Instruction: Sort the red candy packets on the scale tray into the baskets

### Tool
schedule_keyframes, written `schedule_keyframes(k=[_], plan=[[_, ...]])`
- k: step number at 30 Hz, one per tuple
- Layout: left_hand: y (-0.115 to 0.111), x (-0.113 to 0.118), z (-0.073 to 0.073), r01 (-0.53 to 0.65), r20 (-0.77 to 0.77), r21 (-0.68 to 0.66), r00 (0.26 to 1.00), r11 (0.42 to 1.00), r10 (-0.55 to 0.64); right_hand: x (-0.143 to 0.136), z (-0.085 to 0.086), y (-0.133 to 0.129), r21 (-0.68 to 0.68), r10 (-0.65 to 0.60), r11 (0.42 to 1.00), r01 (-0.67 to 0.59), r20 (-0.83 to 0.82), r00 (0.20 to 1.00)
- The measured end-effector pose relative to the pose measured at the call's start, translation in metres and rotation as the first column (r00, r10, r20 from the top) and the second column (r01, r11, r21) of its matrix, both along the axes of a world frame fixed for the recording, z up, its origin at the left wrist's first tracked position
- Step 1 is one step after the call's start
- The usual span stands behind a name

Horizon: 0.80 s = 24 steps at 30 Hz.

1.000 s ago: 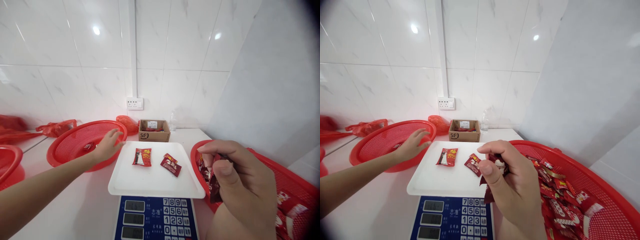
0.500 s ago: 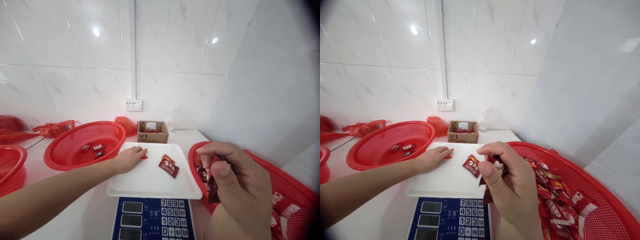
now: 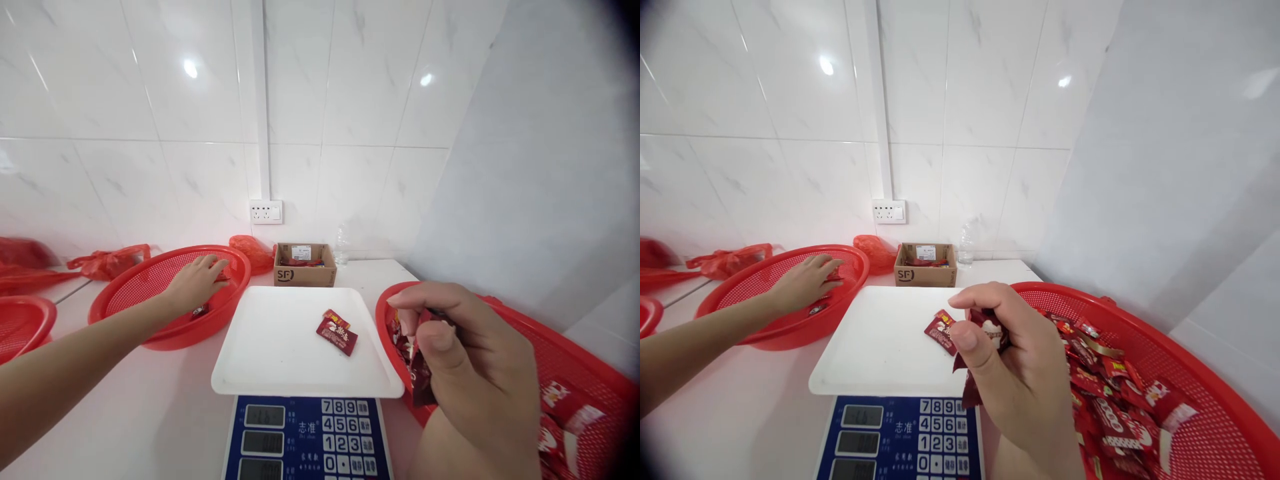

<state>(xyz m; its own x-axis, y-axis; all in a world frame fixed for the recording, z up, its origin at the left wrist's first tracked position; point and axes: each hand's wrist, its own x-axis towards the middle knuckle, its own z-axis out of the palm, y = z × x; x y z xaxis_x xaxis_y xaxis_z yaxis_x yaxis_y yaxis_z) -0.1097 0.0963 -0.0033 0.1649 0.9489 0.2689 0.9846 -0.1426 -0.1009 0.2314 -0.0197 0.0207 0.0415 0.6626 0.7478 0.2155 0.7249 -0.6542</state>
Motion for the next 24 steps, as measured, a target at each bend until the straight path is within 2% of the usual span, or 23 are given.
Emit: schedule_keyframes(k=[2,5,10,14,17,20,24], plan=[[0.002,0.007,-0.006,0.061,0.001,-0.035,0.998,0.998,-0.061,0.0,0.0,0.001,-0.009,0.01,1.0,-0.01,-0.007,1.0],[0.0,0.042,-0.016,0.225,0.032,-0.128,0.974,0.966,-0.223,0.002,-0.001,0.004,0.045,-0.002,0.999,0.0,0.051,0.999],[-0.012,0.126,-0.03,0.53,0.136,-0.27,0.848,0.804,-0.513,0.006,-0.001,0.006,0.09,-0.011,0.996,0.0,0.128,0.992],[-0.014,0.173,-0.041,0.656,0.206,-0.297,0.754,0.694,-0.624,0.007,-0.003,0.003,0.068,-0.015,0.998,0.007,0.124,0.992],[-0.012,0.184,-0.048,0.677,0.238,-0.291,0.736,0.676,-0.634,0.006,-0.003,0.001,0.057,-0.071,0.996,0.066,0.09,0.993],[-0.01,0.181,-0.052,0.635,0.267,-0.264,0.771,0.726,-0.578,0.005,-0.002,0.0,0.063,-0.112,0.992,0.108,0.055,0.992],[-0.012,0.168,-0.051,0.571,0.344,-0.239,0.806,0.785,-0.482,0.005,0.0,-0.001,0.059,-0.063,0.997,0.057,0.098,0.993]])
